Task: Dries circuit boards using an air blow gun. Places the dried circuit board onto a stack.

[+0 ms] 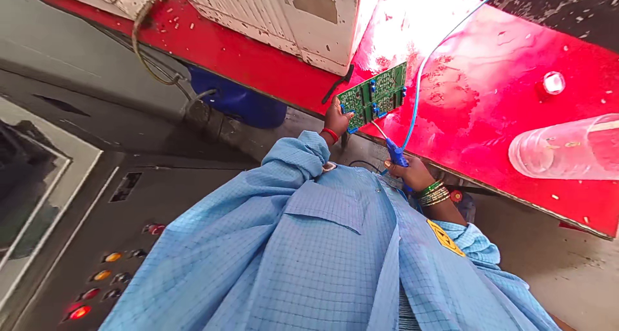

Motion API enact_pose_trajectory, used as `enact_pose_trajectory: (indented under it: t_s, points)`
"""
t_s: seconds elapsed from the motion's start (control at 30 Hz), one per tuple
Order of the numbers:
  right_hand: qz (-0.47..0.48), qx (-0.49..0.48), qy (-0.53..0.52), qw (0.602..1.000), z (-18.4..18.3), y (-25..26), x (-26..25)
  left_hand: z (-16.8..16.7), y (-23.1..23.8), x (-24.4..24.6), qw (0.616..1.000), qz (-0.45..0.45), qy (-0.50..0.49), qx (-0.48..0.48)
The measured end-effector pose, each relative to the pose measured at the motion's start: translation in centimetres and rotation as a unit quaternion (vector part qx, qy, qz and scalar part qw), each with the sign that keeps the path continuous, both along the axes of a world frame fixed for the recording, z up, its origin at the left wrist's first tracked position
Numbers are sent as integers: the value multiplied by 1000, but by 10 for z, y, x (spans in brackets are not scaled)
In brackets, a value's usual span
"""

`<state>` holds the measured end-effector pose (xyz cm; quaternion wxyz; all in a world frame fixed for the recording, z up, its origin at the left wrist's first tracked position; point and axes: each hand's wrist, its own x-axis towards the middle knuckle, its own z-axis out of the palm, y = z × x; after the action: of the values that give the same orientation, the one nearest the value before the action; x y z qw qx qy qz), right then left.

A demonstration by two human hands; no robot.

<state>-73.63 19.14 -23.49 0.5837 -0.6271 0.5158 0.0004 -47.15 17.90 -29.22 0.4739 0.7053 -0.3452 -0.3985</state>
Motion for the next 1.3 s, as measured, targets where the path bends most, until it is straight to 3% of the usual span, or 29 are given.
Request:
enact_pose_trajectory:
  t_s: [0.13,0.37,0.7,0.97,1.3]
  points:
    - [30,16,16,999,3,4,4,-4,-2,3,1000,-1,-3,2]
    - [49,-91,-66,993,39,-15,26,-11,0,4,999,20,35,-15]
    - [148,-13,18,989,27,-4,32,-26,6,11,981,80,175,22]
    - [43,-4,47,998,-2,-32,35,-30,9,13,970,93,221,36]
    - [18,-26,39,999,5,-52,64,-33,10,14,961,107,249,61]
